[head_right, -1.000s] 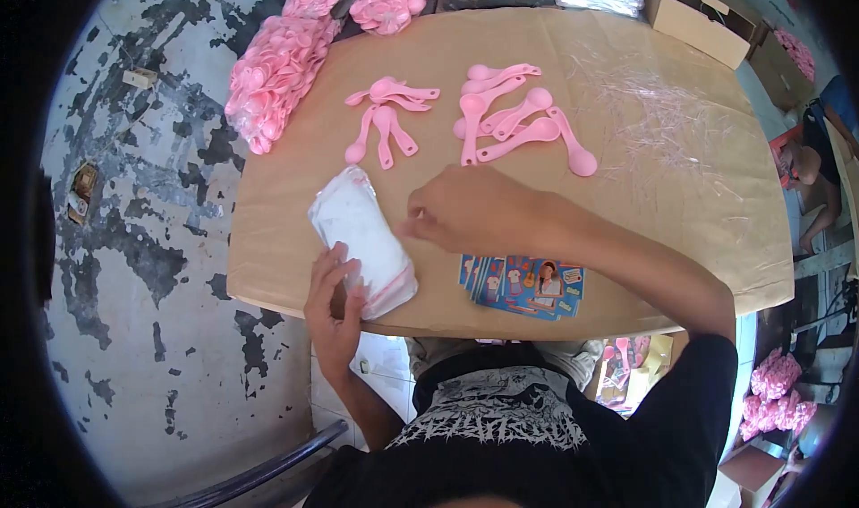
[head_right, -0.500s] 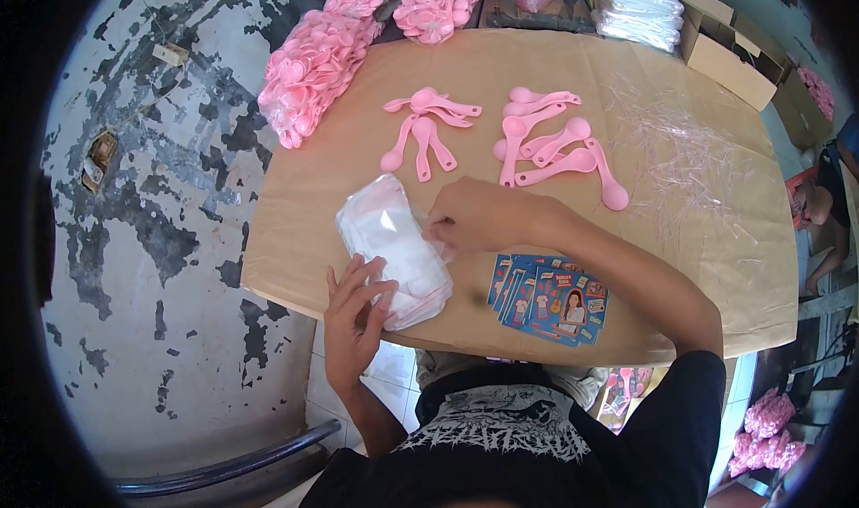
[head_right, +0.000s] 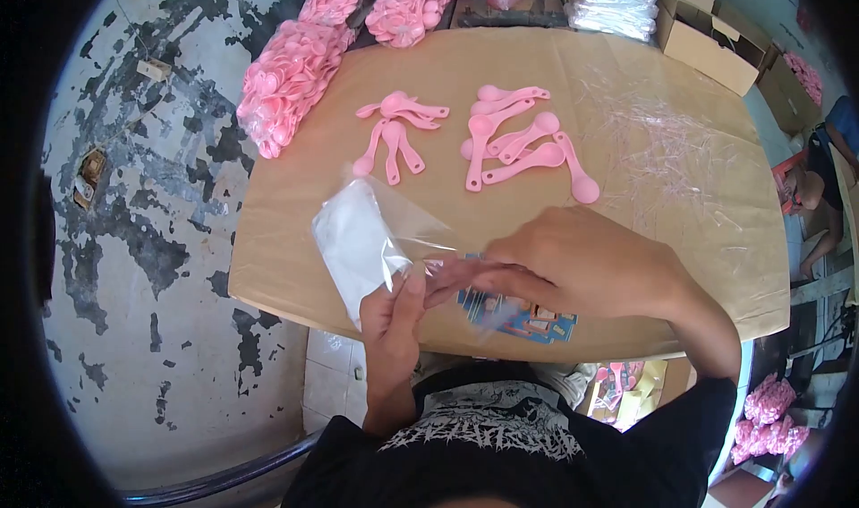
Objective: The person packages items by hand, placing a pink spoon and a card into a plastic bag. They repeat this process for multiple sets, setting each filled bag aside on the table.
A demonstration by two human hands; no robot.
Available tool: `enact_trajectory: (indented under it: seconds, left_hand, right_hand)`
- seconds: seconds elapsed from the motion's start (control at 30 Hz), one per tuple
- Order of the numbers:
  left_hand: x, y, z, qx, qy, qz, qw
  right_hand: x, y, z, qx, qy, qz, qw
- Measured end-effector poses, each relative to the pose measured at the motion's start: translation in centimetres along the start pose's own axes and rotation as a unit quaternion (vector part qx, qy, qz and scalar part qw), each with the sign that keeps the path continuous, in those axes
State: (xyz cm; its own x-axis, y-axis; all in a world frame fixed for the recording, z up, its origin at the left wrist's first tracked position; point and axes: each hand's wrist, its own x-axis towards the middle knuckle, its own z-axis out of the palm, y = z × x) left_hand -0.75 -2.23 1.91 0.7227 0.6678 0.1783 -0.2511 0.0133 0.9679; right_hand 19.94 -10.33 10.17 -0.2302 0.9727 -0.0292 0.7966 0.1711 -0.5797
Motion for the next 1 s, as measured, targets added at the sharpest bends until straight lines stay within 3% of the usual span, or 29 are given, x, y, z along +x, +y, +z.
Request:
enact_trajectory:
  seconds: [0.1,0.17,0.27,0.3,0.4,0.6,0.7,1.0]
  left_hand:
    - [1.6,-1.3,0.6,-0.175,0.035,-0.018,0.984]
    - [2.2,-1.8,0.8,-0.246,0.073,-0.030,0.966]
    - [2.8,-2.2,1.7,-0.122,0.039,-0.025,0.991]
    - [3.1,-2.4,1.5,-0.150,0.038,-0.039,0.987]
    - [4.0,-2.3,2.7,-0.248,0.085,-0.022,0.965]
    - [4.6,-3.0,2.3,-0.204,0.111,0.010,0.973]
    - [4.8,-3.4,2.1,-0.184,0.127,0.015,0.975]
    - [4.2,-4.1,3.2,-0.159,0.072,-0.040,0.984]
  right_hand:
    - [-2.7,4.7,2.6,-0.142,0.119,-0.078,0.980]
    - [-3.9,6.3,4.1,-0.042,0.090,-0.012,0.995]
    - [-4.2,6.8,3.4,0.104,0.043,0.102,0.988]
    - [-4.5,6.7,3.5,0.158,0.030,0.147,0.976]
    - [-4.7,8.0,4.0,0.135,0.066,0.080,0.985]
    - [-4.0,7.0,4.1,0.241,0.187,0.150,0.940]
    - [-3.5,7.9,5.2,0.239,0.252,0.074,0.935]
    - [-2.5,6.6,6.2,0.309,0.235,0.027,0.921]
